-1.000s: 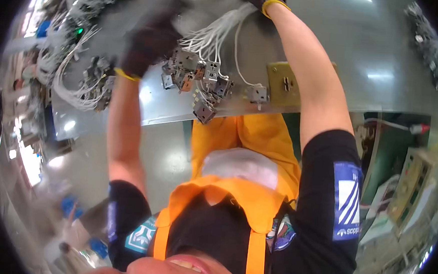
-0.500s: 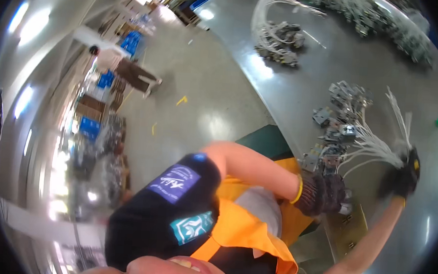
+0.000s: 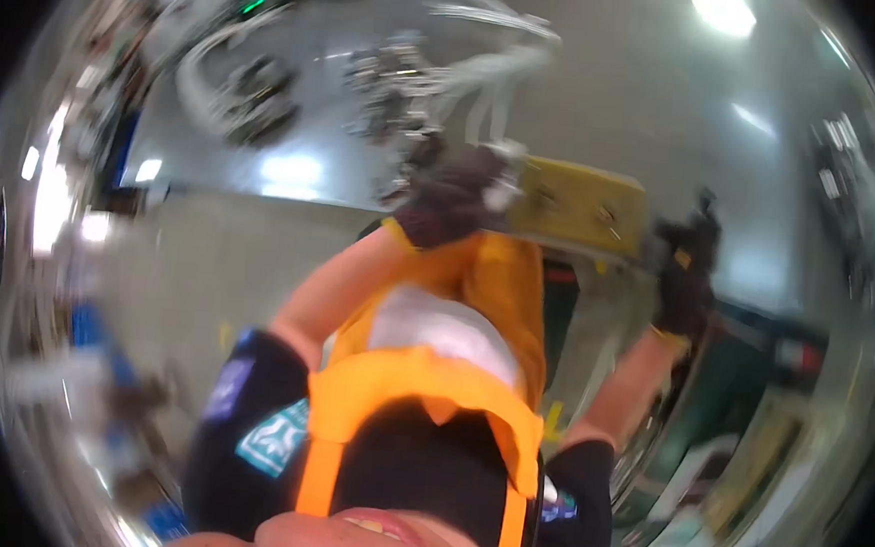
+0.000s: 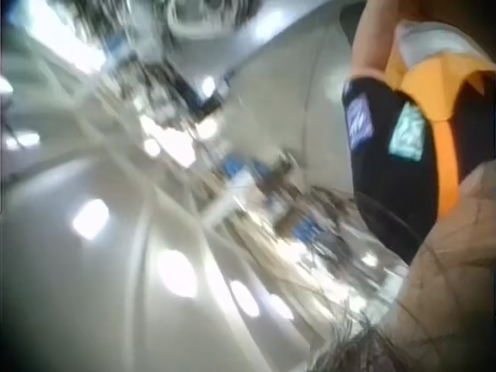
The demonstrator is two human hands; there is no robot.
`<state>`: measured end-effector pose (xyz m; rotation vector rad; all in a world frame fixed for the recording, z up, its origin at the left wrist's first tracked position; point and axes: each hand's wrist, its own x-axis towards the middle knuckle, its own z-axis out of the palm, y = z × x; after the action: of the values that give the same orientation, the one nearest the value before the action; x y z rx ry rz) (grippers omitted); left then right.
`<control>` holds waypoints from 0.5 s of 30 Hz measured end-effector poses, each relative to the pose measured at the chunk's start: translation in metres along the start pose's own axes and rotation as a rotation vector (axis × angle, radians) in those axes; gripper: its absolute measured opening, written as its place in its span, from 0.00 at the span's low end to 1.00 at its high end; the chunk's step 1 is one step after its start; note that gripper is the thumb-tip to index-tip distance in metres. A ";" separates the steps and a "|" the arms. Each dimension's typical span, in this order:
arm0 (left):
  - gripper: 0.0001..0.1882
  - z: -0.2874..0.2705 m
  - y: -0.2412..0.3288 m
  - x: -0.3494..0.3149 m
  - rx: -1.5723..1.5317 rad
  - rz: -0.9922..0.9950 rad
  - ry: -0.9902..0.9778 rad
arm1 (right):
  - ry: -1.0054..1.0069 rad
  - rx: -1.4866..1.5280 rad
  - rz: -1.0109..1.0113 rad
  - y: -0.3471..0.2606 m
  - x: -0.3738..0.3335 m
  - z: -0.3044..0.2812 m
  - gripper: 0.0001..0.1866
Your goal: The worker is assembling cable harnesses by plugging wire connectors into small electronic units on a manual assembly station.
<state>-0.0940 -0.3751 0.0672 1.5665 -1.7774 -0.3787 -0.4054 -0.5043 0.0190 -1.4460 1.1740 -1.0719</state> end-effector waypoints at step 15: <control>0.30 0.014 -0.007 0.008 -0.418 -0.246 -0.082 | -0.050 0.158 0.269 -0.047 -0.106 0.059 0.20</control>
<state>-0.0987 -0.3874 0.0552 1.4795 -1.4456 -0.8837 -0.3566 -0.3873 0.0496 -1.1501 1.1823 -0.9139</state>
